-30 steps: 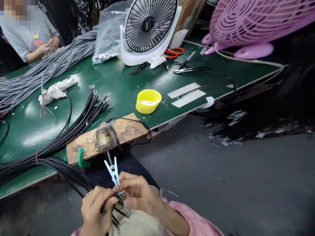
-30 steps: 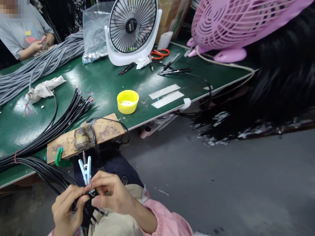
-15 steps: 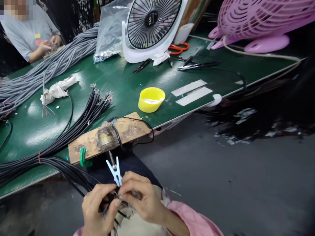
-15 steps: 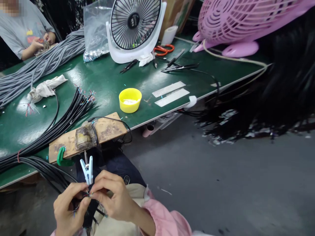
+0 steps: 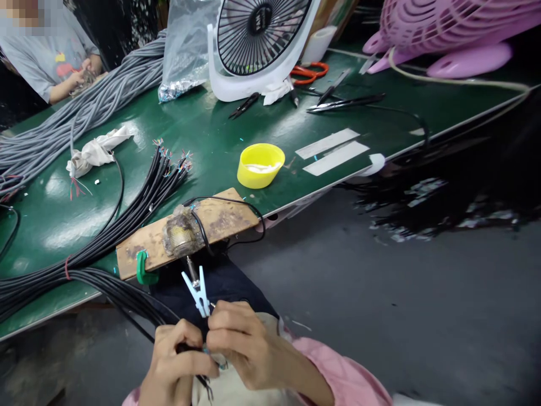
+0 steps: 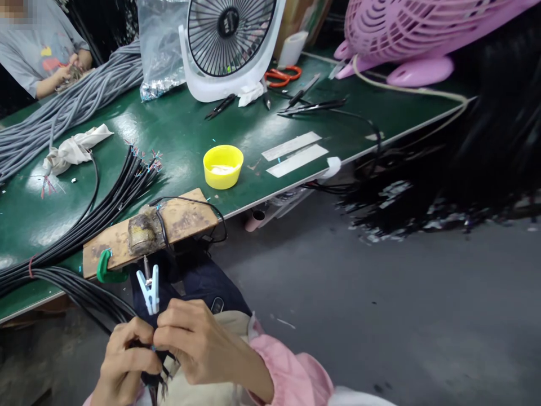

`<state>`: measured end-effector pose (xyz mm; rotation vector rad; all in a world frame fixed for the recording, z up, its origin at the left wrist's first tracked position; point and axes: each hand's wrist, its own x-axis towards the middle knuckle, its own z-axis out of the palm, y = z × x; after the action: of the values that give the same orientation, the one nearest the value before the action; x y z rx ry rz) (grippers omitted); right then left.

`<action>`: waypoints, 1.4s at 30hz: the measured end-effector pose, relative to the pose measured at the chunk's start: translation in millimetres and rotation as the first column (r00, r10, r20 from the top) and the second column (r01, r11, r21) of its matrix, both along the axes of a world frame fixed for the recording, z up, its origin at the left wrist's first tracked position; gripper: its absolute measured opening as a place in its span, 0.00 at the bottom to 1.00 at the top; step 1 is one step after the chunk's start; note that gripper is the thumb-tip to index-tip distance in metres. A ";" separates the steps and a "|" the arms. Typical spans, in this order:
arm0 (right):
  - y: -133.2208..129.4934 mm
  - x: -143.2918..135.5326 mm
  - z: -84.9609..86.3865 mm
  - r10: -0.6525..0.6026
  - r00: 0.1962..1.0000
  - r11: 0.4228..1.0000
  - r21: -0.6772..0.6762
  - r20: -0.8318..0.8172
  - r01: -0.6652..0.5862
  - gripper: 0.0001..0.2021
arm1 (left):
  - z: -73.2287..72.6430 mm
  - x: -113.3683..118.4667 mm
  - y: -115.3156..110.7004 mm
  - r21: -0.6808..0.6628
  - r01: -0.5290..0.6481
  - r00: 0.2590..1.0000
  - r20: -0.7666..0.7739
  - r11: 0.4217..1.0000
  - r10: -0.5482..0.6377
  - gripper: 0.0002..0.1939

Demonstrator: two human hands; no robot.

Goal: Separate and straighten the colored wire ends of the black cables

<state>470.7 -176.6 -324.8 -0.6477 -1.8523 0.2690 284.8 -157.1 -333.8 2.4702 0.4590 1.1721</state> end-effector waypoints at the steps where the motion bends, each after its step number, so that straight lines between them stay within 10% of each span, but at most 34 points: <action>1: -0.7 3.1 1.3 -0.009 1.000 1.000 -0.014 0.019 0.009 0.15 | -1.4 -0.3 -1.1 -0.010 0.001 1.000 0.010 1.000 -0.001 0.17; 13: -7.0 1.8 -0.1 0.109 0.987 0.968 -0.214 -0.117 -0.132 0.13 | -3.0 6.0 -4.8 -0.024 -0.046 0.986 0.157 0.999 0.049 0.18; 23: -16.5 5.8 10.6 -0.179 0.958 0.984 0.039 0.224 0.175 0.13 | 8.2 2.9 -2.9 -0.074 -0.150 0.989 0.002 0.986 0.151 0.10; 28: -0.8 10.6 15.0 0.079 0.994 0.995 -0.069 0.070 -0.074 0.07 | 25.5 5.2 -2.2 -0.058 -0.084 0.996 -0.036 0.995 0.082 0.13; 33: 25.6 8.4 0.0 0.346 0.862 0.840 -0.287 -0.370 -0.460 0.05 | 18.4 11.4 -1.5 0.055 -0.145 0.989 0.020 0.988 0.144 0.10; 42: 55.6 -1.8 5.5 0.243 0.747 0.597 -0.511 -0.619 -0.618 0.26 | 19.7 27.2 -3.8 0.049 -0.290 0.919 0.295 0.956 0.263 0.05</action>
<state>468.9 -121.0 -319.4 -0.5076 -1.3297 1.4154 312.0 -161.0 -314.1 2.3073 0.7000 1.6700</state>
